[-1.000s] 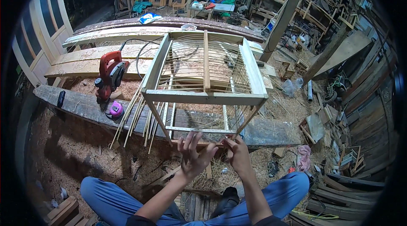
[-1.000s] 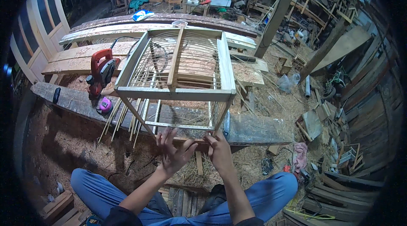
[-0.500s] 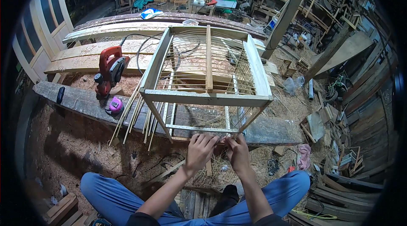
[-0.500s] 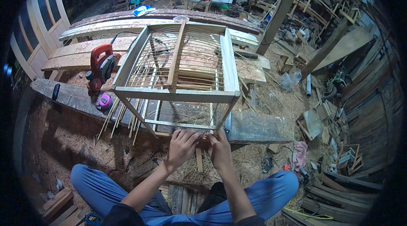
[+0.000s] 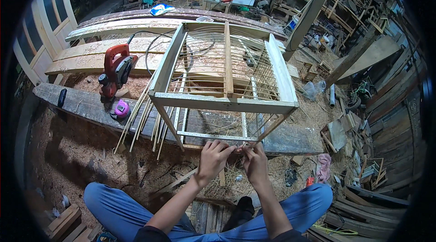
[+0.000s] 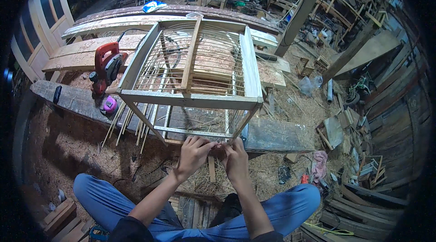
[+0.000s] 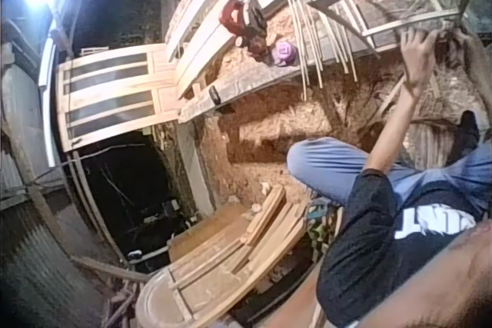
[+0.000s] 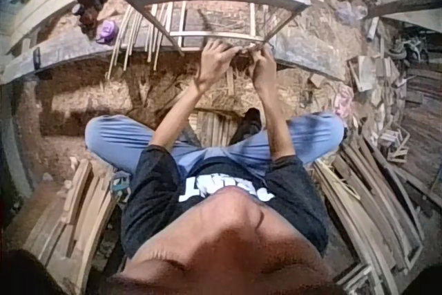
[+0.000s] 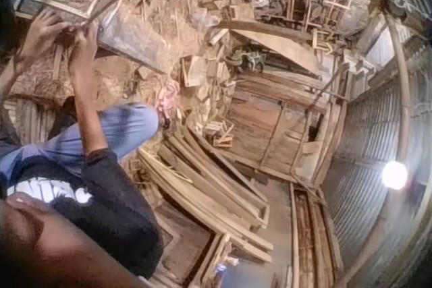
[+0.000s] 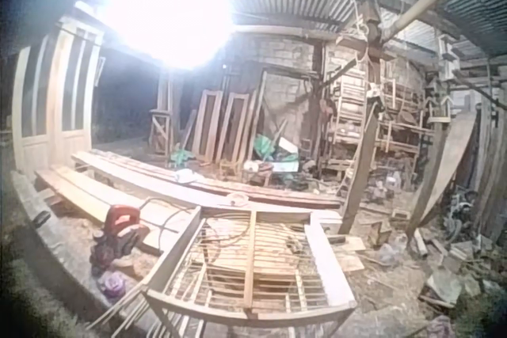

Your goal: The person constructs a wooden frame by using a small knife to shave and fit thin wooden sticks into a larger rectangular wood cage structure.

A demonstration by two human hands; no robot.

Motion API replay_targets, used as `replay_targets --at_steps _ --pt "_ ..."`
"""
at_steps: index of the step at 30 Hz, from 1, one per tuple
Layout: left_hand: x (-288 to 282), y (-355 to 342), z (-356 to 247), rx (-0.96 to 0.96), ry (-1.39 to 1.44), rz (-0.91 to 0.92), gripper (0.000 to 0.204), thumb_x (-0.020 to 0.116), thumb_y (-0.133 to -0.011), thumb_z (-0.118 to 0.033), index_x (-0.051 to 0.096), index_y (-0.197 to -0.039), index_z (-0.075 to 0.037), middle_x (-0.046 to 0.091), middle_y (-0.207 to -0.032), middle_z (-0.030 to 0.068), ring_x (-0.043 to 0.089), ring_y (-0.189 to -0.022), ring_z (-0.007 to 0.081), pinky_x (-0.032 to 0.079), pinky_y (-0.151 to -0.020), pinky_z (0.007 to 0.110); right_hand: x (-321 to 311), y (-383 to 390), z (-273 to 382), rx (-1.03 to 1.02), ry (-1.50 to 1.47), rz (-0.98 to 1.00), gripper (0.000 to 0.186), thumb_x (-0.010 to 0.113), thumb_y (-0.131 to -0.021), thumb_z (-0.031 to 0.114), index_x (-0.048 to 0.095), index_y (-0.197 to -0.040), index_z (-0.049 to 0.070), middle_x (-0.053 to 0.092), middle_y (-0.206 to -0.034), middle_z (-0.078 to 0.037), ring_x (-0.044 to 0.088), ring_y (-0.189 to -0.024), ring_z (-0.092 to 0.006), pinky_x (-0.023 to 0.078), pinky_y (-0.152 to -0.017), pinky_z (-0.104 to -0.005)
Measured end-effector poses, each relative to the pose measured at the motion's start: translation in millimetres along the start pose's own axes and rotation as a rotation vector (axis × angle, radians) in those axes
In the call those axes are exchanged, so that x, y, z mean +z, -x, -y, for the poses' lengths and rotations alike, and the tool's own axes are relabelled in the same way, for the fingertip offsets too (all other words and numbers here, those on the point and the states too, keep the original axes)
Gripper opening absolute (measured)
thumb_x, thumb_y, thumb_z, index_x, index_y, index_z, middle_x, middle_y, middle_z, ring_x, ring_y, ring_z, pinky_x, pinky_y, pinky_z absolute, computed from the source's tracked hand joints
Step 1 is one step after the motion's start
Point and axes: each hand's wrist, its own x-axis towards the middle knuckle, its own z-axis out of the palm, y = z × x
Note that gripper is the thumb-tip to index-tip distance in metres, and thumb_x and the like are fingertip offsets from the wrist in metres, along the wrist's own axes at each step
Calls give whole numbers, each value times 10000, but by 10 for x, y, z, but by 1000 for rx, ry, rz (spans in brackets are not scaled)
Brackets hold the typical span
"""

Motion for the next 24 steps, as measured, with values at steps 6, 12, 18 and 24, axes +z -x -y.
replay_targets --at_steps 6,12,18,24 --pt "5 14 12 -11 -5 15 315 739 -819 -43 771 -1120 -132 704 -1007 35 647 -998 229 474 -885 381 7 -29 -13 -125 105 -43 168 746 -836 -20 778 -989 40 697 -1075 -125 677 -1003 -329 576 -798 -433" --pt "-46 -11 -17 -18 21 28 304 736 -822 -34 769 -1113 -112 701 -1019 49 640 -1014 241 470 -894 389 6 -28 -20 -149 156 -49 205 736 -796 -42 761 -973 59 701 -1054 -81 664 -1022 -317 574 -815 -434" --pt "-46 -6 -12 -34 44 17 301 732 -820 -21 768 -1105 -110 697 -1021 56 636 -1019 249 469 -897 398 25 -27 -32 -161 143 -69 237 737 -783 -42 758 -983 83 698 -1044 -73 657 -1026 -310 565 -822 -424" --pt "-83 -19 -14 -30 42 21 319 737 -810 -23 772 -1116 -108 696 -1014 56 635 -1002 250 474 -889 392 -10 41 22 -104 175 -56 305 760 -780 27 791 -1077 90 677 -1126 -105 640 -1111 -331 560 -878 -438"
